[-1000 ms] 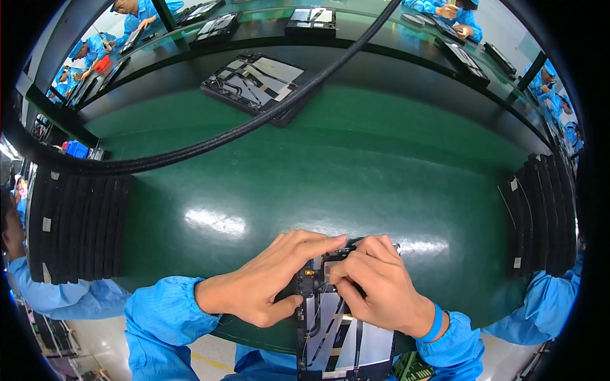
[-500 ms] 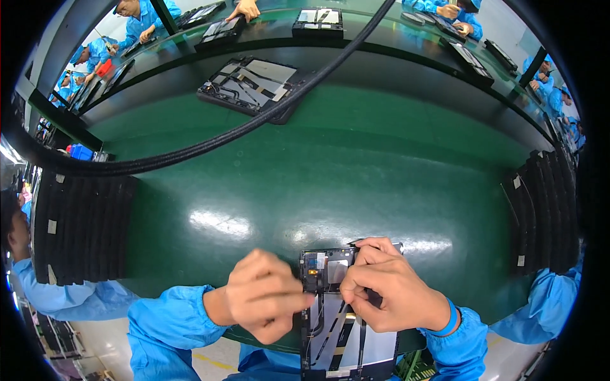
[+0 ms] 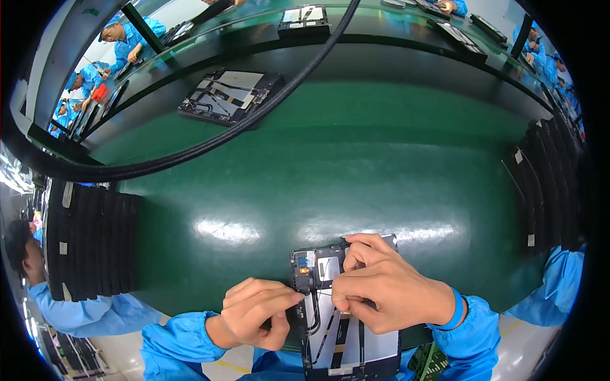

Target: The person connects internal components and checks wiring for a tablet device, working with a tablet chassis, battery, ribbon cable, and screen assembly using a manual precision tool.

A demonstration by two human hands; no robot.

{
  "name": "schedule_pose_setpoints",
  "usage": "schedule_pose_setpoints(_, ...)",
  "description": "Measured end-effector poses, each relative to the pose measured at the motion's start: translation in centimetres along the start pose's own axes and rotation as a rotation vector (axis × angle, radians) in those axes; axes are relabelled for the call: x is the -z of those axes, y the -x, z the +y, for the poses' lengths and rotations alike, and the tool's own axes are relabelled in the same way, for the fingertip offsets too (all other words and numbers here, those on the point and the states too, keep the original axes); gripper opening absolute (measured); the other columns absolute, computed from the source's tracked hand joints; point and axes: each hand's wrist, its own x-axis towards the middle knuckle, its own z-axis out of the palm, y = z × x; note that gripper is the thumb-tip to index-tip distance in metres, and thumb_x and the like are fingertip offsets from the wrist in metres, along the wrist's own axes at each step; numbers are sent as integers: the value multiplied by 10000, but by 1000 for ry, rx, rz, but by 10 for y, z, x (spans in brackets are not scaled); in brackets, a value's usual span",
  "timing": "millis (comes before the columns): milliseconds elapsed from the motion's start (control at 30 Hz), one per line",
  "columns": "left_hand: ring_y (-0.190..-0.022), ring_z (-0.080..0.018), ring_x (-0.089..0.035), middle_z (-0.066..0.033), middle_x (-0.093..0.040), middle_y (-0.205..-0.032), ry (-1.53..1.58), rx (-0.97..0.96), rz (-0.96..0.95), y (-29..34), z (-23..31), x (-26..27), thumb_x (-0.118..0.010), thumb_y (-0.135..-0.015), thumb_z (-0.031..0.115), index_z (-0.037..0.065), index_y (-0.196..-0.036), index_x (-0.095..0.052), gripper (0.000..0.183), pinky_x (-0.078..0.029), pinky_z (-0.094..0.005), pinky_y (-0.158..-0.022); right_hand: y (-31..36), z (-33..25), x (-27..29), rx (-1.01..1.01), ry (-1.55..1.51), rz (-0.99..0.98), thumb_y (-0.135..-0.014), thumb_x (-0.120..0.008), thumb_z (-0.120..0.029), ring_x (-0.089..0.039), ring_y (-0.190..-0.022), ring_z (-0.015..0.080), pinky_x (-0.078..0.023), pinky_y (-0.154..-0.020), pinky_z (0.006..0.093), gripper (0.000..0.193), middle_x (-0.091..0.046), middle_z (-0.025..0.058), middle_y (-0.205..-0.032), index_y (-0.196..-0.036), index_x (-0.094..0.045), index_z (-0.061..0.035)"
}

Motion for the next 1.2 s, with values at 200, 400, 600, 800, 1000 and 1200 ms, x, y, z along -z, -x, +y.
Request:
schedule_pose_setpoints(200,-780,-259,-741,-125,-833,-1024,-169,14,18,6,13,-8,-712,-756,-12,54,-907,-661,172,-573,-319,-645,3,2,1,21,-20,17,-787,-625,44,-586,-927,282,-399,-1245,598,191,-563,24,-727,-840,-654,-137)
schedule_pose_setpoints(400,-694,-251,-651,-191,-812,-1105,-278,-36,-31,7,25,-18,-794,-829,159,62,-952,-580,265,-539,-307,-577,6,7,2,42,-2,19,-782,-631,42,-582,-925,285,-405,-1248,603,185,-564,19,-728,-836,-654,-134)
schedule_pose_setpoints(600,-679,-229,-637,-274,-782,-1149,-411,-163,-96,5,30,-22,-708,-1000,389,85,-942,-540,353,-521,-302,-555,10,7,7,36,-51,61,-765,-641,43,-585,-930,282,-402,-1249,596,185,-566,21,-739,-845,-651,-123)
schedule_pose_setpoints(800,-693,-211,-644,-229,-811,-1145,-474,-275,-116,6,11,-18,-696,-937,271,96,-989,-591,211,-471,-297,-562,17,6,23,10,-28,44,-832,-707,15,-592,-939,256,-382,-1244,589,164,-616,-14,-705,-910,-662,-122)
schedule_pose_setpoints(1000,-846,-171,-646,-63,-863,-1121,-566,-644,-201,-22,-3,-10,-631,-917,199,132,-1051,-731,180,-493,-302,-740,29,8,36,-2,1,58,-848,-737,9,-576,-901,234,-385,-1219,529,173,-618,-39,-659,-924,-660,-126)
schedule_pose_setpoints(1200,-826,-131,-624,-13,-854,-1064,-479,-695,-182,-36,-5,-25,-670,-914,177,182,-1126,-779,239,-489,-290,-811,44,16,46,40,24,180,-839,-743,6,-546,-865,228,-406,-1010,431,187,-610,-45,-657,-927,-661,-136)
